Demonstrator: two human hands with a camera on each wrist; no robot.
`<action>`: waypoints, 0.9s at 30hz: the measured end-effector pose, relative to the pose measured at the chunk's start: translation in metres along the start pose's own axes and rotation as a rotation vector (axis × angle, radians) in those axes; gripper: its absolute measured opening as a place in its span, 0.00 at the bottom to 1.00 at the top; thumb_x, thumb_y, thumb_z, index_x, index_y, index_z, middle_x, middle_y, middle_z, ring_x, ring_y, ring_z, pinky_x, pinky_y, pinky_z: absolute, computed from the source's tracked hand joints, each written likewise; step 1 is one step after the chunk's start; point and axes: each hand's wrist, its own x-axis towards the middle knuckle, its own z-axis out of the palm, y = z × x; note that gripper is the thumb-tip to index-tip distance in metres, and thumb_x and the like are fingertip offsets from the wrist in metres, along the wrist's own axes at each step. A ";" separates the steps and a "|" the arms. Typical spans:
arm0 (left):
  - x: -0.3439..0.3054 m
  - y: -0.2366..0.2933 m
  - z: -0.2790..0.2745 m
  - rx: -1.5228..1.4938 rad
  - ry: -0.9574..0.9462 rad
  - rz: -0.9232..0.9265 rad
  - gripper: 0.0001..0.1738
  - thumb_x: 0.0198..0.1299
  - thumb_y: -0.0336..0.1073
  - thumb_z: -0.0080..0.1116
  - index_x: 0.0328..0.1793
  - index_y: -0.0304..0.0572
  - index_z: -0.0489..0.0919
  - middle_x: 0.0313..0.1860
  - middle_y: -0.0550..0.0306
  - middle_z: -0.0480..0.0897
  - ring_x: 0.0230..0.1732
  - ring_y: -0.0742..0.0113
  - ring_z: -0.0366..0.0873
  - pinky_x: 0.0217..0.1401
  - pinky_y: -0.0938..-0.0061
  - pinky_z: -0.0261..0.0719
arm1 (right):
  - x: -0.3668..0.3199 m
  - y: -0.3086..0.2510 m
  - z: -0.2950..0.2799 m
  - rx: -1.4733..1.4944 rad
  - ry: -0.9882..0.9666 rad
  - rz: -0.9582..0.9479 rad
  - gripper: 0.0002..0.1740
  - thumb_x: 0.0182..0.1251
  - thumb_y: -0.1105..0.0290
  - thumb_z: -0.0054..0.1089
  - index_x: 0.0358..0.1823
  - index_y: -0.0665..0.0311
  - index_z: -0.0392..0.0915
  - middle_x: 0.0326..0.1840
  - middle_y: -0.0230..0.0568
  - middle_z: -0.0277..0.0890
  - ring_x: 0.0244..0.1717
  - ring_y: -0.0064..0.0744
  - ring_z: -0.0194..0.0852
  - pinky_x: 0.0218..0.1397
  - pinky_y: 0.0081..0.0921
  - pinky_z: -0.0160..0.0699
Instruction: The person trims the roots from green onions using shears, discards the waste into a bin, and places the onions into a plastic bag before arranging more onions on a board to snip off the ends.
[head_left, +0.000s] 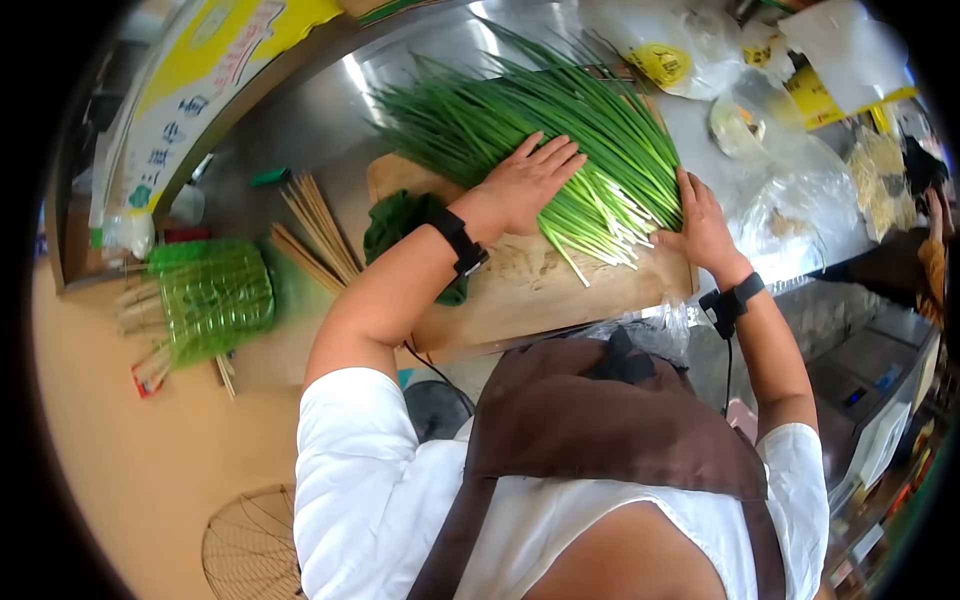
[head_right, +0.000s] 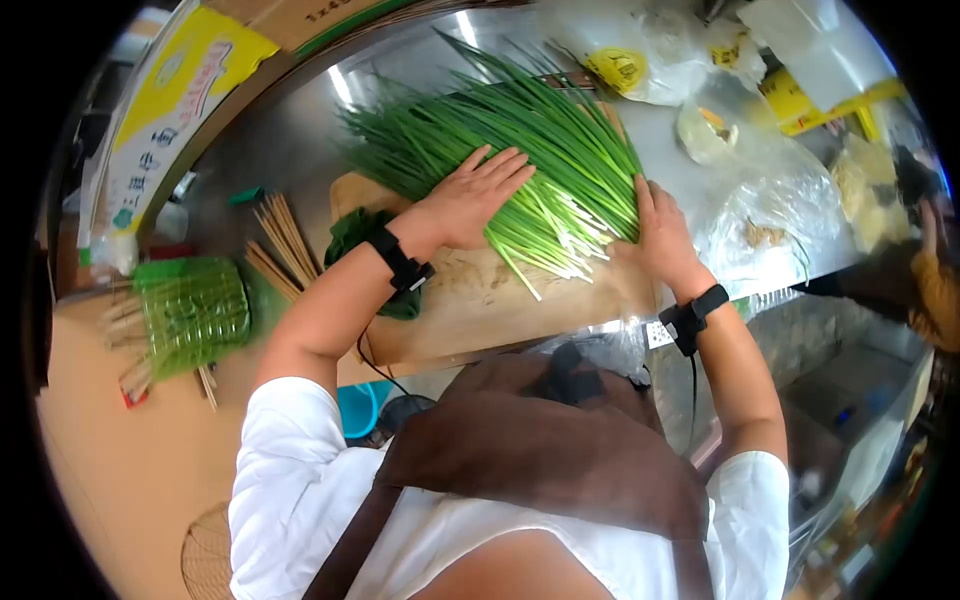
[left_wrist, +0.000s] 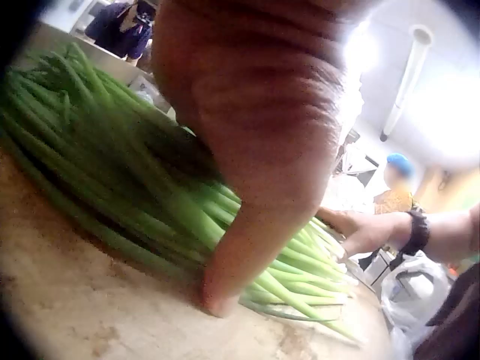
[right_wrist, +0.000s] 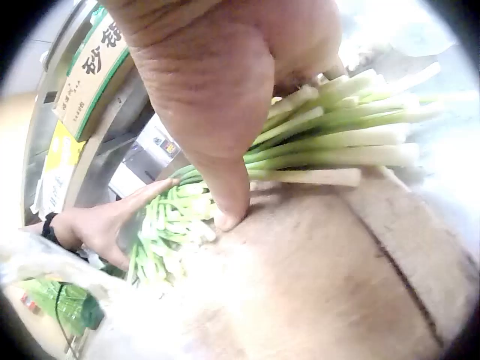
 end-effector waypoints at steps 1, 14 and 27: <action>0.001 -0.001 -0.002 -0.014 -0.016 0.006 0.55 0.41 0.36 0.67 0.78 0.38 0.53 0.78 0.44 0.55 0.80 0.52 0.47 0.82 0.55 0.40 | 0.000 0.006 0.001 0.047 0.000 0.015 0.53 0.48 0.62 0.73 0.73 0.70 0.52 0.66 0.61 0.62 0.66 0.61 0.61 0.67 0.44 0.64; 0.000 -0.006 0.019 0.017 0.124 -0.134 0.54 0.38 0.50 0.73 0.75 0.52 0.62 0.65 0.41 0.67 0.68 0.43 0.61 0.75 0.51 0.53 | 0.047 0.016 -0.009 -0.003 -0.032 0.039 0.31 0.55 0.66 0.59 0.62 0.67 0.66 0.45 0.54 0.77 0.43 0.55 0.78 0.45 0.45 0.78; -0.018 0.119 0.037 0.008 0.098 -0.390 0.45 0.38 0.51 0.73 0.64 0.41 0.71 0.54 0.43 0.73 0.55 0.47 0.69 0.62 0.54 0.63 | 0.066 -0.032 0.018 0.128 -0.188 -0.560 0.38 0.56 0.66 0.63 0.69 0.64 0.62 0.54 0.48 0.72 0.45 0.54 0.77 0.45 0.42 0.77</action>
